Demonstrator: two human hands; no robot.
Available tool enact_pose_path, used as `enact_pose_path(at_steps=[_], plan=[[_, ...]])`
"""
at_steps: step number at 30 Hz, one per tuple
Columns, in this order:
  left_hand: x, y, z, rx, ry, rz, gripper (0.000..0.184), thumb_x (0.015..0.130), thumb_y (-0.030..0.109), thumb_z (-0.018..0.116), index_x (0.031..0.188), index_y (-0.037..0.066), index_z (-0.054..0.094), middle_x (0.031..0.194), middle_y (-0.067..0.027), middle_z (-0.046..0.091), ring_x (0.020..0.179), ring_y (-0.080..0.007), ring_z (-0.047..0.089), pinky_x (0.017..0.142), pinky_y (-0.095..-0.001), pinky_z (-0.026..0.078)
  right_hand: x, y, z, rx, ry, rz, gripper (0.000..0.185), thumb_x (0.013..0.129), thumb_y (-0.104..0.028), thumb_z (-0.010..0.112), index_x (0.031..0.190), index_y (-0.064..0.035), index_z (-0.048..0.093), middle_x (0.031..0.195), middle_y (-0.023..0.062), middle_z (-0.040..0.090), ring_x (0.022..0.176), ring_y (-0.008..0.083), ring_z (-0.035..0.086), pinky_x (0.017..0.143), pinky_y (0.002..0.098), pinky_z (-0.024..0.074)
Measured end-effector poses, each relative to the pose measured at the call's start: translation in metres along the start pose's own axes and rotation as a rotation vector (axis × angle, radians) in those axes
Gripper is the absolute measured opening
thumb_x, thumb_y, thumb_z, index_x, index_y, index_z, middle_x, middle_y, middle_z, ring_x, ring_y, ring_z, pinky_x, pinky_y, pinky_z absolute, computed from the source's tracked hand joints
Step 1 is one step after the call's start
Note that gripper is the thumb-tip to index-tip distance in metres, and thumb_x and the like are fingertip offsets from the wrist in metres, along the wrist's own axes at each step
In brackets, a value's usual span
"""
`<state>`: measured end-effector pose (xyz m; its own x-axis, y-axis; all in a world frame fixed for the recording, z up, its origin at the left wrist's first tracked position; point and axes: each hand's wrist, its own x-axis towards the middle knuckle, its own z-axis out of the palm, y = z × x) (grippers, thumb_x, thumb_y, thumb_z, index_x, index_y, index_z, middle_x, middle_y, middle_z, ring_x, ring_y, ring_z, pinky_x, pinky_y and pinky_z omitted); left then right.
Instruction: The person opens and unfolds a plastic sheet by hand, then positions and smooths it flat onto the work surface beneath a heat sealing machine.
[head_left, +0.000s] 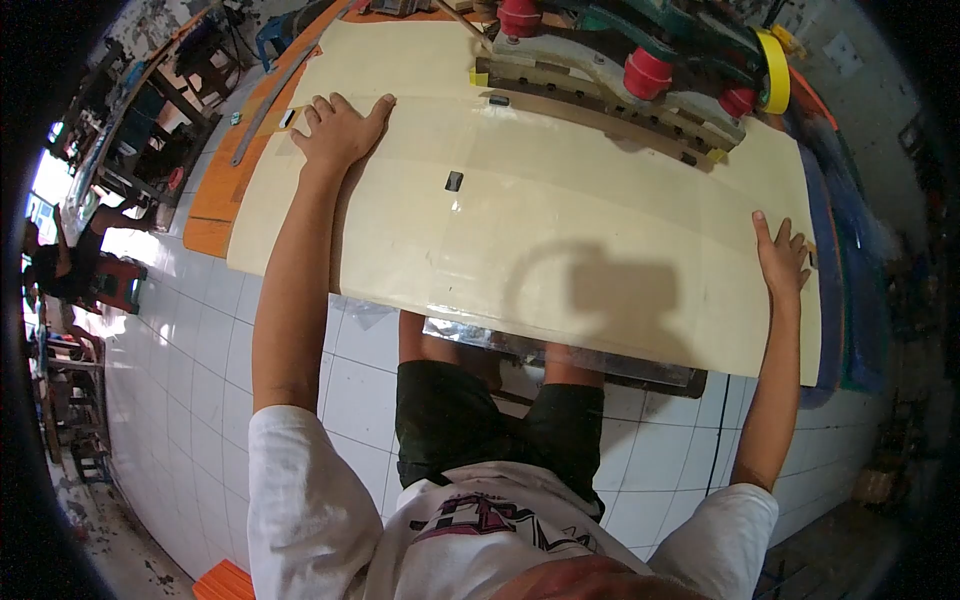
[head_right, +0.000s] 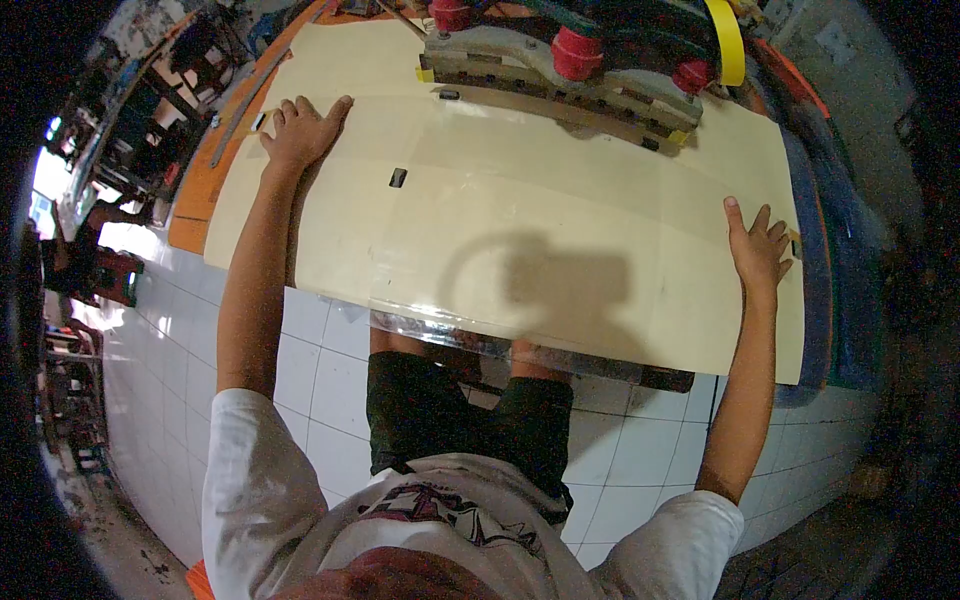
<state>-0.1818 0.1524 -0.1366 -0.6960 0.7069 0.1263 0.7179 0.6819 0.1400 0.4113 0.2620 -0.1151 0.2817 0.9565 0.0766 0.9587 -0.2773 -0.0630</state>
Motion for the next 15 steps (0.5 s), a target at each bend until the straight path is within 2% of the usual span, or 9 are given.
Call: enact_pose_path(at_steps=[3, 10, 15], plan=[[-0.004, -0.001, 0.0, -0.049, 0.036, 0.029, 0.107, 0.082, 0.079, 0.035, 0.146, -0.007, 0.028, 0.153, -0.0299, 0.021, 0.145, -0.0421, 0.013, 0.111, -0.066, 0.007, 0.0, 0.002, 0.003, 0.014, 0.008, -0.013, 0.107, 0.079, -0.086, 0.03, 0.153, -0.0098, 0.021, 0.156, 0.027, 0.012, 0.146, 0.0419, 0.007, 0.114, 0.0617, 0.0048], [0.0, 0.005, -0.005, 0.035, -0.02, -0.028, 0.105, 0.082, 0.08, 0.031, 0.149, -0.001, 0.026, 0.155, -0.0248, 0.019, 0.147, -0.037, 0.012, 0.113, -0.0634, 0.006, -0.004, 0.0, 0.0, 0.021, 0.034, -0.001, 0.108, 0.078, -0.087, 0.03, 0.152, -0.0091, 0.021, 0.156, 0.0284, 0.012, 0.146, 0.0427, 0.008, 0.113, 0.0626, 0.005], [-0.001, 0.004, -0.002, 0.026, 0.015, -0.018, 0.102, 0.083, 0.078, 0.034, 0.146, -0.002, 0.031, 0.154, -0.027, 0.021, 0.146, -0.0394, 0.014, 0.112, -0.0657, 0.007, 0.002, 0.002, 0.004, 0.002, 0.03, -0.001, 0.107, 0.078, -0.087, 0.031, 0.152, -0.0089, 0.023, 0.155, 0.029, 0.013, 0.146, 0.0418, 0.008, 0.113, 0.063, 0.0059]])
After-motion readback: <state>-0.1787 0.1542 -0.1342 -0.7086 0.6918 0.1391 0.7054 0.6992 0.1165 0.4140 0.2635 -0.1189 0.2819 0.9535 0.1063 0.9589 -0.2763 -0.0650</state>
